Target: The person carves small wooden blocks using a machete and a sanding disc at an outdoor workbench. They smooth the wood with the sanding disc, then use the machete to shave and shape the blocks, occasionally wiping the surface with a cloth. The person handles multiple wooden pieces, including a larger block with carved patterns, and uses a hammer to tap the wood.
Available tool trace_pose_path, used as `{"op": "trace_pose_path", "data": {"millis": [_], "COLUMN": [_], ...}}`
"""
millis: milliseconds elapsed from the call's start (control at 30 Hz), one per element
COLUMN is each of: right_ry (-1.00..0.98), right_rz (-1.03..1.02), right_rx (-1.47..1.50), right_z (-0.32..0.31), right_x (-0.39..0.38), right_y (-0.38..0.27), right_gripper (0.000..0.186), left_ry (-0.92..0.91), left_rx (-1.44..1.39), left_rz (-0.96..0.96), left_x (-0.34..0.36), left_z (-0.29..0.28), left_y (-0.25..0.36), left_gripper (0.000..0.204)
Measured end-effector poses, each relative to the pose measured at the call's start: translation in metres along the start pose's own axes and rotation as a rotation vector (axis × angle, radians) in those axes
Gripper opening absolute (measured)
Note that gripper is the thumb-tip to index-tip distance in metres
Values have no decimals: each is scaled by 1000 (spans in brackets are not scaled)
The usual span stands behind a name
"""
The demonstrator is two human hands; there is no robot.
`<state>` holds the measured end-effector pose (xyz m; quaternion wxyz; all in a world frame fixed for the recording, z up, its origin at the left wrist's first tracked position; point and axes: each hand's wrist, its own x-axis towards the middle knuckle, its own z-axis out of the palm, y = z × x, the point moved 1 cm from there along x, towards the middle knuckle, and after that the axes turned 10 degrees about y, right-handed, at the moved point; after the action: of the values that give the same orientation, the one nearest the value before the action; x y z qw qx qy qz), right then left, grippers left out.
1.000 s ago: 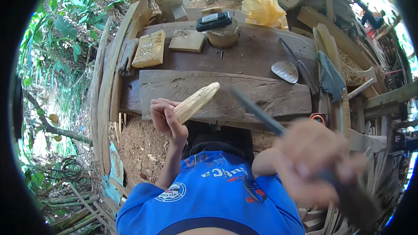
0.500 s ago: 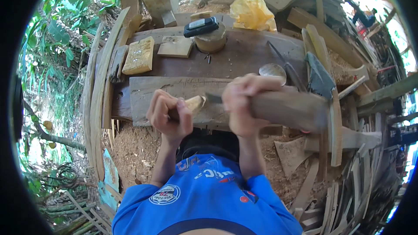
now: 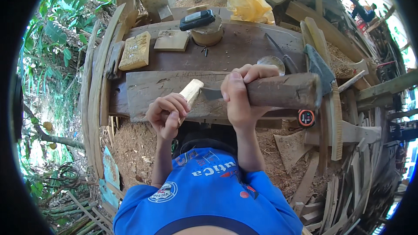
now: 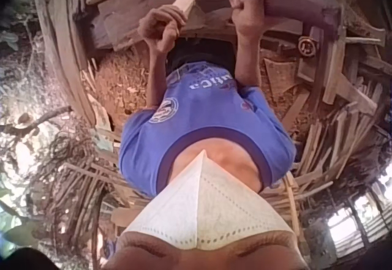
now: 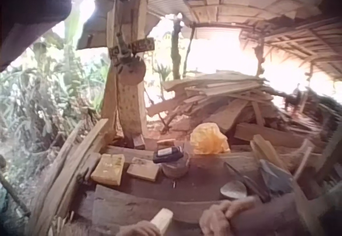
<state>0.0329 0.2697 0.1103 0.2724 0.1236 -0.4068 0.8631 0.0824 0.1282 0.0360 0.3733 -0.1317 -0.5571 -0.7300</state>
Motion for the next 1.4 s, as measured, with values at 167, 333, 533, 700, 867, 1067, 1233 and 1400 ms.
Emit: {"op": "trace_pose_path", "data": {"millis": [167,333,533,700,867,1067,1233,1400], "right_ry": [-188,-238,-107,-65,-353,-91,-13,-110], "right_rz": [-383,-305,88,-21,-268,-98,15,-229], "right_rx": [220,297,49,61,393,-18,-60,78], "right_z": [3,7,19,28,20,28,19,28], "right_x": [22,34,4,7,35,1,-2,11], "right_y": [-79,-104,15,-12,-109,-17,4,-59], "right_gripper": [16,23,19,15,26,12,21,10], "left_ry": [58,151,246,268,244,362,265,211], "left_rx": [-7,-54,-216,-78,-95,-266,-251,-90], "left_rz": [-56,-100,-250,-345,-316,-349,-262,-256], "left_x": [4,9,36,44,38,30,13,22], "left_z": [5,2,-20,-8,-11,-8,3,10], "left_y": [2,-1,-6,3,4,-1,6,7], "left_gripper": [6,6,10,11,12,11,10,8]}}
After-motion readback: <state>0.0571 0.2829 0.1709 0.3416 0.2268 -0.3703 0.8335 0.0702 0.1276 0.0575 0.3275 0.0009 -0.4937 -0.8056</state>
